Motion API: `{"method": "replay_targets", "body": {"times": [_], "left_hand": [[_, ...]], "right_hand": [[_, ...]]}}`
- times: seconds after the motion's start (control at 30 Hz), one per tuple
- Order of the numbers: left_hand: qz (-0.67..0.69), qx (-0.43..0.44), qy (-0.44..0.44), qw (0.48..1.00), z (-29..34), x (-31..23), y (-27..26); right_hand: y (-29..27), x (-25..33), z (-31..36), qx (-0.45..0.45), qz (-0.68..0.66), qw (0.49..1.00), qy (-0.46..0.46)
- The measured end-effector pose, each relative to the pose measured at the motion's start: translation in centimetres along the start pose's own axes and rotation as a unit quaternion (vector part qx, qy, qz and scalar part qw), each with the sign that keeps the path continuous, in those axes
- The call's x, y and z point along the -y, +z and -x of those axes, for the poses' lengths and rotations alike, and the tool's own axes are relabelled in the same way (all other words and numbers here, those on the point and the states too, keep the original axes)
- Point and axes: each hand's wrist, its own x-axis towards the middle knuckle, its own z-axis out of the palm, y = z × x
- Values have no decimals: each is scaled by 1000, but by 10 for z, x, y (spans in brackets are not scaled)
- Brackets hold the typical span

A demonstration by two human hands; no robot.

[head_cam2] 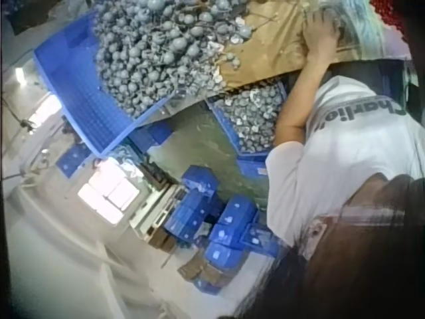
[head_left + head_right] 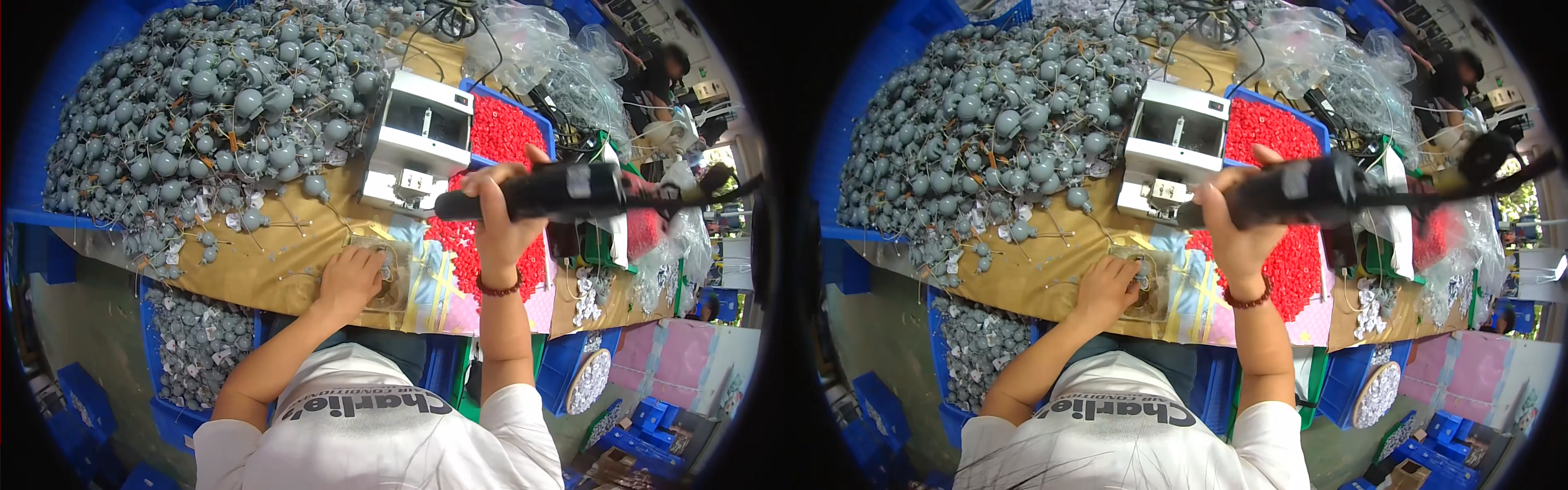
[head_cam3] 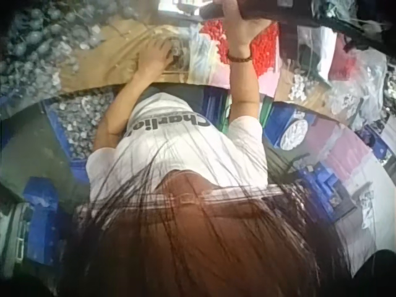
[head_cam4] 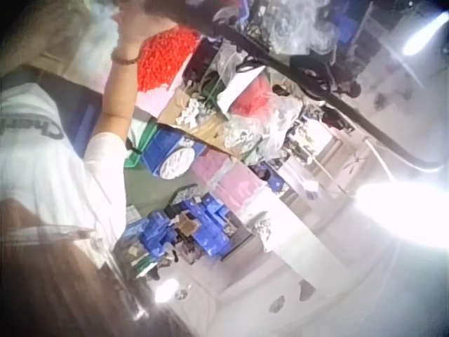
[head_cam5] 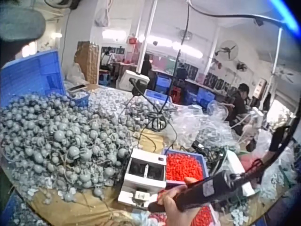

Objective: Assembling small spherical plastic toy components using an electric screwdriver and an assembly fixture at a factory workstation.

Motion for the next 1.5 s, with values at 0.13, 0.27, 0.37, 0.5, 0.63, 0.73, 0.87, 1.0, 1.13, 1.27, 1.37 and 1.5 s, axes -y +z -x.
{"method": "replay_targets", "body": {"times": [0.13,0.27,0.37,0.5,0.63,0.73,0.87,1.0,1.13,1.27,1.37,1.5], "left_hand": [[7,7,-4,1000,0,1,3],[8,7,-3,1000,0,2,3],[10,11,3,1000,-2,1,1],[15,-3,3,1000,-1,5,1],[20,-11,8,1000,-2,4,5],[8,-25,10,1000,-1,5,7],[12,-26,7,1000,-1,6,10],[14,-17,-2,1000,0,6,9],[35,6,-12,999,-1,6,0],[41,7,-12,999,-2,6,-1],[39,8,-15,999,-2,5,-1],[49,13,-22,998,-3,4,-2]], "right_hand": [[25,-16,-15,0,6,999,53],[35,-34,-22,19,27,995,97],[36,-41,-23,25,69,985,156],[39,-26,0,34,107,963,246],[33,-5,47,59,69,971,220],[35,-2,68,64,52,976,200],[26,-14,82,91,67,981,159],[25,-11,87,104,62,978,167],[19,-14,117,111,3,976,189],[2,-23,124,257,200,941,85],[0,-28,129,260,232,937,43],[3,-23,127,241,183,942,142]]}}
